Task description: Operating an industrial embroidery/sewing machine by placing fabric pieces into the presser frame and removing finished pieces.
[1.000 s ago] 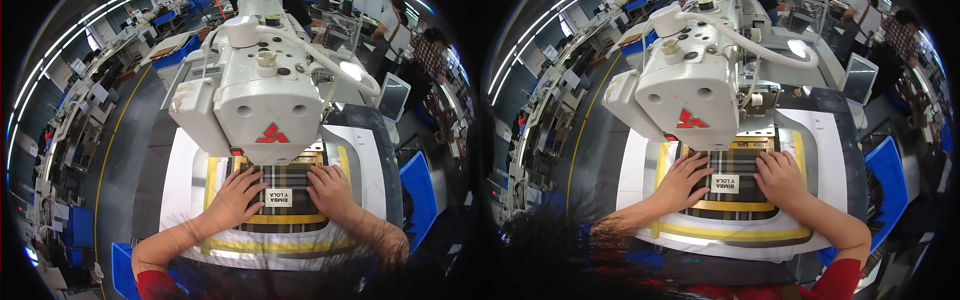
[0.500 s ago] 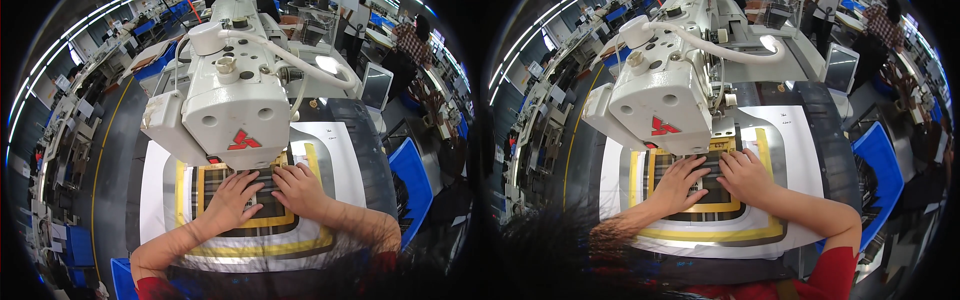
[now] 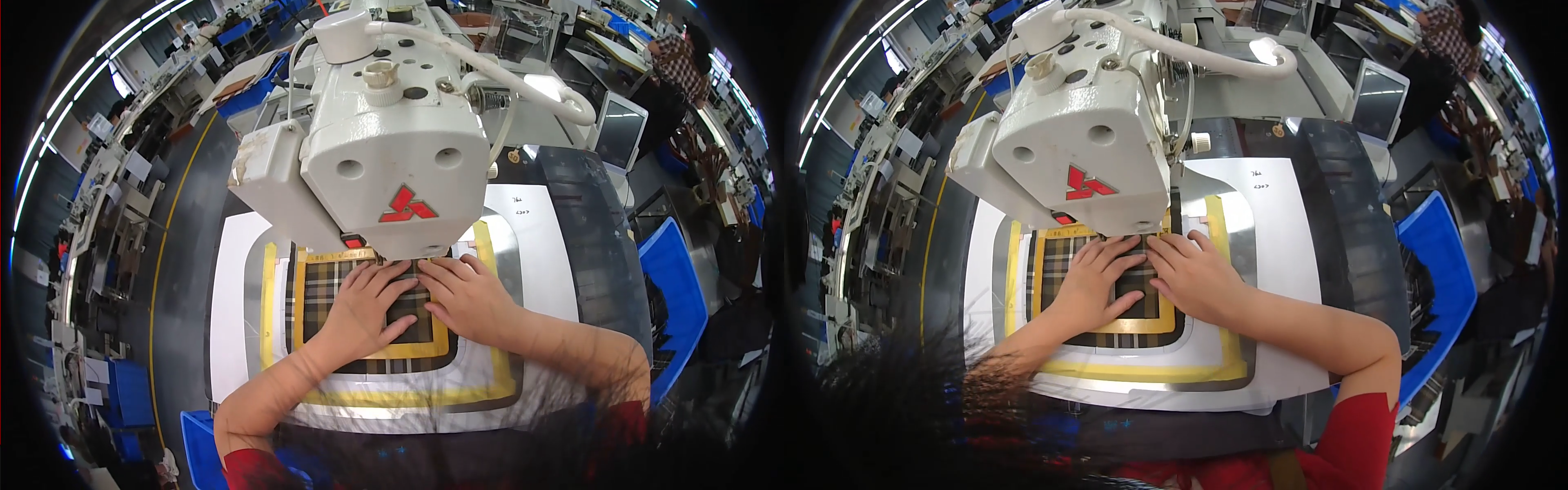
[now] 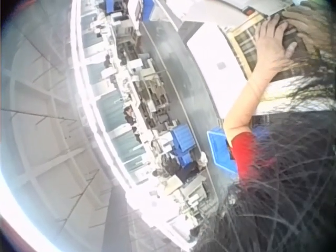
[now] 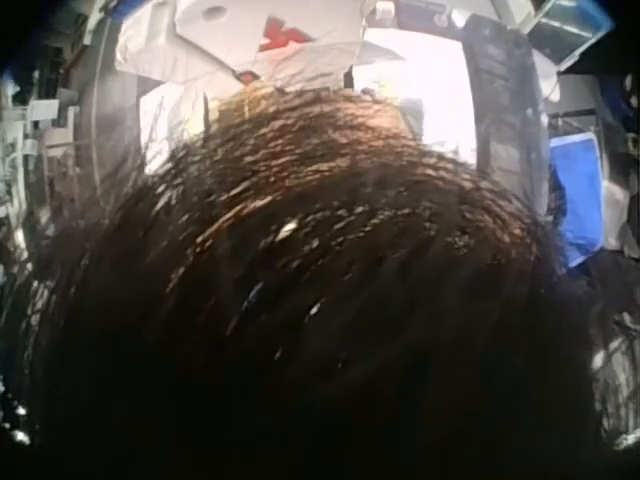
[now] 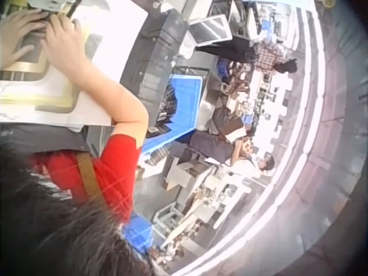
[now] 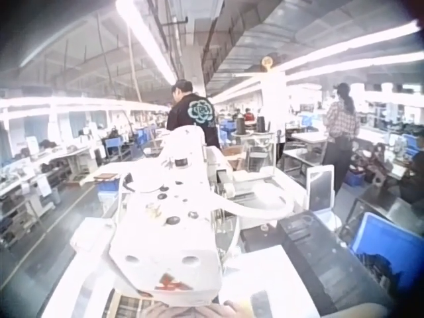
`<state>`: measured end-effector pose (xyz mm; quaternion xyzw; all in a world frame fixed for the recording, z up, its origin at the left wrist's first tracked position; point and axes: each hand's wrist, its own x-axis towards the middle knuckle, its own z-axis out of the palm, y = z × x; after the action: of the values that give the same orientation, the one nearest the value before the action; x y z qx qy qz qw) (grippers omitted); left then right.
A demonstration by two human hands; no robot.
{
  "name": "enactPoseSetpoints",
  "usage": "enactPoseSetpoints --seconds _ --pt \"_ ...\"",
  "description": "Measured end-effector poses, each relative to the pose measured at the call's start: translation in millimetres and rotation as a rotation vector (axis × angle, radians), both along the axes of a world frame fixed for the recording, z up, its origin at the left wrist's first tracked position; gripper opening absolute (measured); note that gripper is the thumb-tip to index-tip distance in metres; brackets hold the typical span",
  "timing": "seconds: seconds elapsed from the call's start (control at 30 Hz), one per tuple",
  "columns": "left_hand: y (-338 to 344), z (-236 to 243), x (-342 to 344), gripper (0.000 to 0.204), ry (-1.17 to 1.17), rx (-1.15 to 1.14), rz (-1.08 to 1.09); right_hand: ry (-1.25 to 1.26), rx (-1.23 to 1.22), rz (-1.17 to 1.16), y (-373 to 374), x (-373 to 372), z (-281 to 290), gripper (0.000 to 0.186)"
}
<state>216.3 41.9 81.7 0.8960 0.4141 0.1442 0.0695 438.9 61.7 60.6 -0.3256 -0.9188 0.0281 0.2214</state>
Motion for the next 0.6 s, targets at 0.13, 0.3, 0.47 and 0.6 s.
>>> enactPoseSetpoints --seconds 0.13,0.3,0.47,0.6 --pt "1.0 -2.0 0.8 0.055 -0.031 0.002 -0.003 0.018 0.015 0.018 -2.2 3.6 -3.3 0.037" --pt "0.7 -2.2 1.7 0.061 -0.062 0.001 -0.01 -0.023 0.045 0.182 -37.3 17.4 2.2 0.031" --pt "-0.5 -1.7 0.4 0.054 -0.045 -0.025 -0.006 -0.047 0.171 0.221 -47.6 15.5 0.3 0.028" --pt "3.0 -11.9 -6.6 0.041 -0.057 -0.067 -0.149 -0.067 0.186 0.244 -47.5 9.9 -2.1 0.029"
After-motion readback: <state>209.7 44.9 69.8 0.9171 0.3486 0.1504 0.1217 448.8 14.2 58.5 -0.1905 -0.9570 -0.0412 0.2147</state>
